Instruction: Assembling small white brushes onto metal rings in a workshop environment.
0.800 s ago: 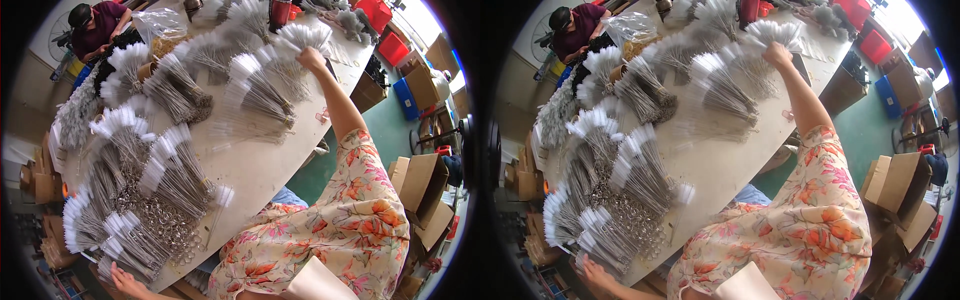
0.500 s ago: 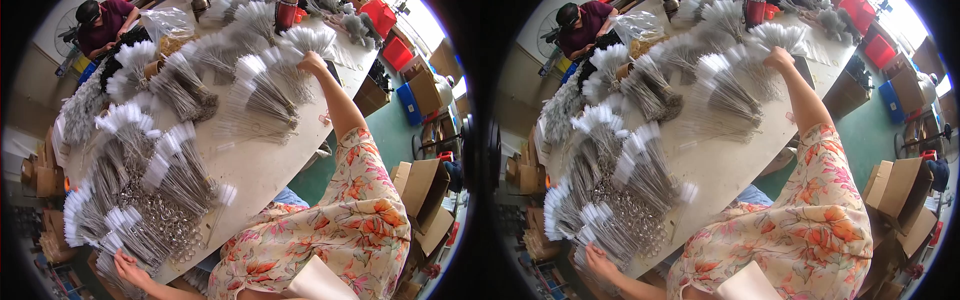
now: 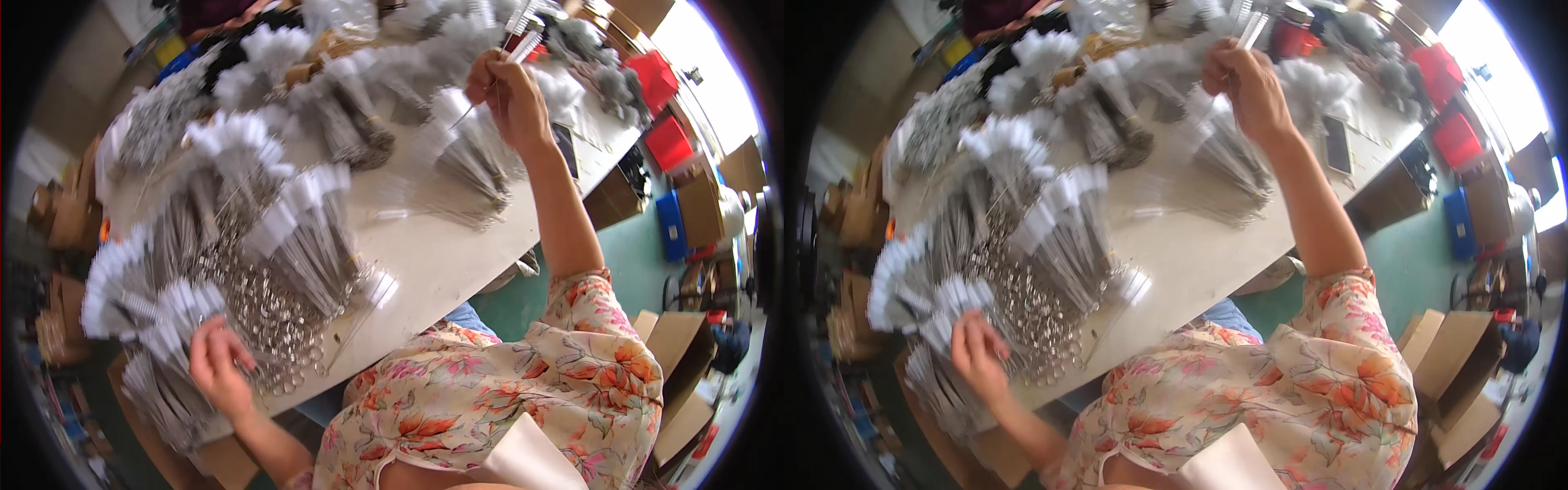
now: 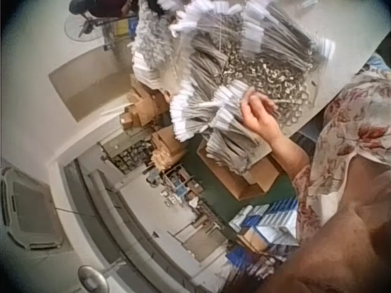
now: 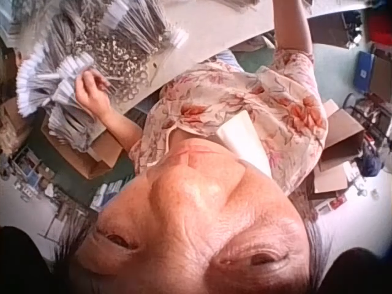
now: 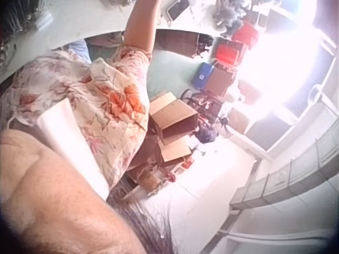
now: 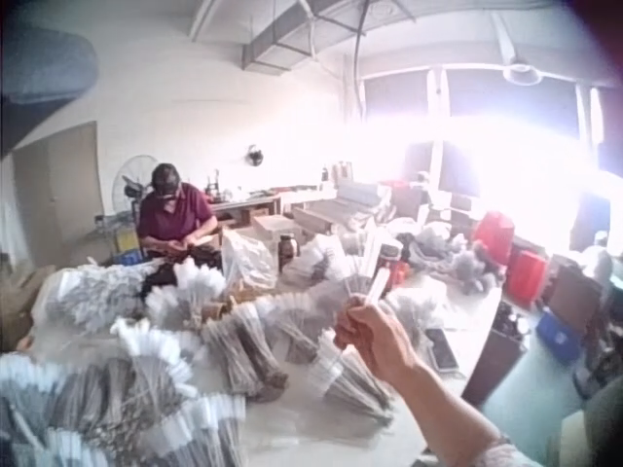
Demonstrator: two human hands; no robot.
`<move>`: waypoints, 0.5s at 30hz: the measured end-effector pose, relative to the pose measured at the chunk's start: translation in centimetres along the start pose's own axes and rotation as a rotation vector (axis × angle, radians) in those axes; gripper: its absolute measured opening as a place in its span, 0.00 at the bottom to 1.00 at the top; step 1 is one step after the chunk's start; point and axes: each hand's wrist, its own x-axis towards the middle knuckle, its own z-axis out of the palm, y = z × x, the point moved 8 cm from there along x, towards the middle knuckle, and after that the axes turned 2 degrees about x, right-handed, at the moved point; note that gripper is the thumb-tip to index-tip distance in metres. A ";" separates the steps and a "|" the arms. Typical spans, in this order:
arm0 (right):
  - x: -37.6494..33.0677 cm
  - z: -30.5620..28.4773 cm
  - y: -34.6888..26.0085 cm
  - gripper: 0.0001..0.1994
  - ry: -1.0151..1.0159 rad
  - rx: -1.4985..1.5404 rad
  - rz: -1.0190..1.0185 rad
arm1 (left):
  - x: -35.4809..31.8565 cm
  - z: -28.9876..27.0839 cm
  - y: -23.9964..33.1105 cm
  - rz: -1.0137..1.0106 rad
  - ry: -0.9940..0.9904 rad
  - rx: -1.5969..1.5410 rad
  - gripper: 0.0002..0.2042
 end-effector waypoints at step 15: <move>-9.8 21.1 8.9 0.17 -0.362 -0.196 0.088 | -0.8 4.7 5.0 0.680 0.154 0.075 0.07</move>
